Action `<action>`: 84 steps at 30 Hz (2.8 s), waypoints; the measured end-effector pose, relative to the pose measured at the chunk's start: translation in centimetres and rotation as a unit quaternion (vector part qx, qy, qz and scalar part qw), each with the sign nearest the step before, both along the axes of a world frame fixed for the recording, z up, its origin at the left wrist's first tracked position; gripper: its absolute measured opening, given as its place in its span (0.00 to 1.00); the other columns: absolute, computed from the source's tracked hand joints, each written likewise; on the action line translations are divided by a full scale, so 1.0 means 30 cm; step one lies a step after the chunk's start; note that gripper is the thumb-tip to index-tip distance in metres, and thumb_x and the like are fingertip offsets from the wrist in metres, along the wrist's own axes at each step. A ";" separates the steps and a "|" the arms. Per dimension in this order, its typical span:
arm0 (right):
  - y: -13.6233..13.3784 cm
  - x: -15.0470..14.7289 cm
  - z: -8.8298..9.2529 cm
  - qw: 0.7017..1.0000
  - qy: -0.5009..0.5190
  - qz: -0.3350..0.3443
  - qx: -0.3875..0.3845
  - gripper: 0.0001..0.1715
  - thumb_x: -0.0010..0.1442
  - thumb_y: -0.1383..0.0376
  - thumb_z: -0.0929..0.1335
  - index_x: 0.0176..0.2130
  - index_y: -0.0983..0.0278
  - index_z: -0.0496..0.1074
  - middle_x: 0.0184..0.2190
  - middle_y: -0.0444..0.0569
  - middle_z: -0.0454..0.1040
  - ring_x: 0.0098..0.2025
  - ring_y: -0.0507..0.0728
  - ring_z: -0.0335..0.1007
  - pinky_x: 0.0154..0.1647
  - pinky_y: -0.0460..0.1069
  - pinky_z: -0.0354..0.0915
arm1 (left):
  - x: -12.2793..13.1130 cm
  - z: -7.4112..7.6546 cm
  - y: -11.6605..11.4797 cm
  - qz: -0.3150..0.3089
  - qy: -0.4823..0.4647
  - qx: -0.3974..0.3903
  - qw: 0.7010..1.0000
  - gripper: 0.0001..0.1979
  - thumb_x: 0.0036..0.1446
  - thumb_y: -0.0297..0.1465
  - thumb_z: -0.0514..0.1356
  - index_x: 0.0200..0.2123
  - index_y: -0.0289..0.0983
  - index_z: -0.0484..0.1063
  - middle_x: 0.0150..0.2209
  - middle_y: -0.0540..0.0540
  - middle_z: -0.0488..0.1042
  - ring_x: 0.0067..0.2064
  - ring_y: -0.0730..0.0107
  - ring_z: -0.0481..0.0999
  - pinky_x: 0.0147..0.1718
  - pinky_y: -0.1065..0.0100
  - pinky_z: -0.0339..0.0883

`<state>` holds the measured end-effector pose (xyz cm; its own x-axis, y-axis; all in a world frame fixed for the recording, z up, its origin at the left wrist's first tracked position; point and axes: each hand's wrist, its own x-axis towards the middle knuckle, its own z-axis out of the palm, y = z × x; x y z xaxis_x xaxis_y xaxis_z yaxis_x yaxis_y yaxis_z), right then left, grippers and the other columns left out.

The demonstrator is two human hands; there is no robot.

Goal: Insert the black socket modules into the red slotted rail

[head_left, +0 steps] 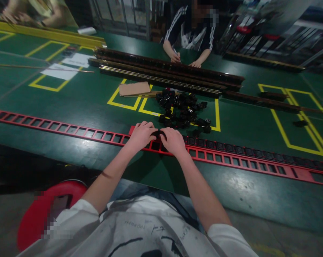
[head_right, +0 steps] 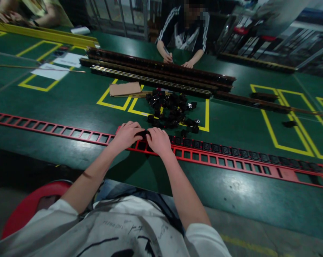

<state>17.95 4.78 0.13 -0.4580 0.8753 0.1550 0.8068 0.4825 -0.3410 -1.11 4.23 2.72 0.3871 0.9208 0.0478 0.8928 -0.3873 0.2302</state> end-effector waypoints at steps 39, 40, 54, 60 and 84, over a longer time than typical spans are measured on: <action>-0.004 0.184 0.066 0.995 -0.081 0.003 -0.064 0.24 0.68 0.62 0.67 0.61 0.63 0.72 0.59 0.55 0.75 0.59 0.64 0.70 0.58 0.58 0.64 | 0.166 -0.001 -0.012 -0.007 -0.016 -0.006 1.000 0.15 0.66 0.31 0.61 0.54 0.43 0.77 0.51 0.44 0.75 0.55 0.54 0.70 0.52 0.53 0.63; 0.000 0.189 0.070 0.994 -0.082 0.004 -0.070 0.24 0.68 0.62 0.67 0.61 0.63 0.73 0.59 0.55 0.76 0.59 0.64 0.70 0.58 0.58 0.65 | 0.168 -0.007 -0.009 -0.003 -0.020 -0.009 1.000 0.15 0.65 0.31 0.62 0.54 0.43 0.78 0.51 0.44 0.75 0.55 0.54 0.70 0.52 0.52 0.63; 0.005 0.251 0.105 0.992 -0.105 0.013 -0.073 0.24 0.67 0.60 0.70 0.60 0.65 0.74 0.57 0.55 0.77 0.58 0.64 0.71 0.58 0.59 0.64 | 0.196 -0.026 -0.033 -0.003 -0.065 0.012 0.998 0.15 0.67 0.34 0.58 0.55 0.41 0.76 0.53 0.44 0.75 0.58 0.56 0.70 0.66 0.48 0.53; 0.003 0.323 0.109 0.991 -0.108 0.011 -0.075 0.22 0.66 0.62 0.70 0.58 0.65 0.75 0.55 0.55 0.79 0.56 0.62 0.72 0.58 0.57 0.64 | 0.276 -0.020 -0.036 -0.046 -0.064 -0.006 0.997 0.17 0.68 0.34 0.57 0.57 0.41 0.73 0.54 0.44 0.74 0.58 0.57 0.70 0.63 0.51 0.57; -0.007 0.446 0.133 0.993 -0.082 -0.019 -0.078 0.18 0.57 0.67 0.71 0.48 0.57 0.81 0.49 0.51 0.82 0.58 0.61 0.71 0.74 0.64 0.42 | 0.407 0.020 -0.002 -0.061 -0.055 -0.033 0.996 0.15 0.64 0.37 0.60 0.51 0.39 0.77 0.51 0.42 0.75 0.57 0.53 0.71 0.59 0.52 0.64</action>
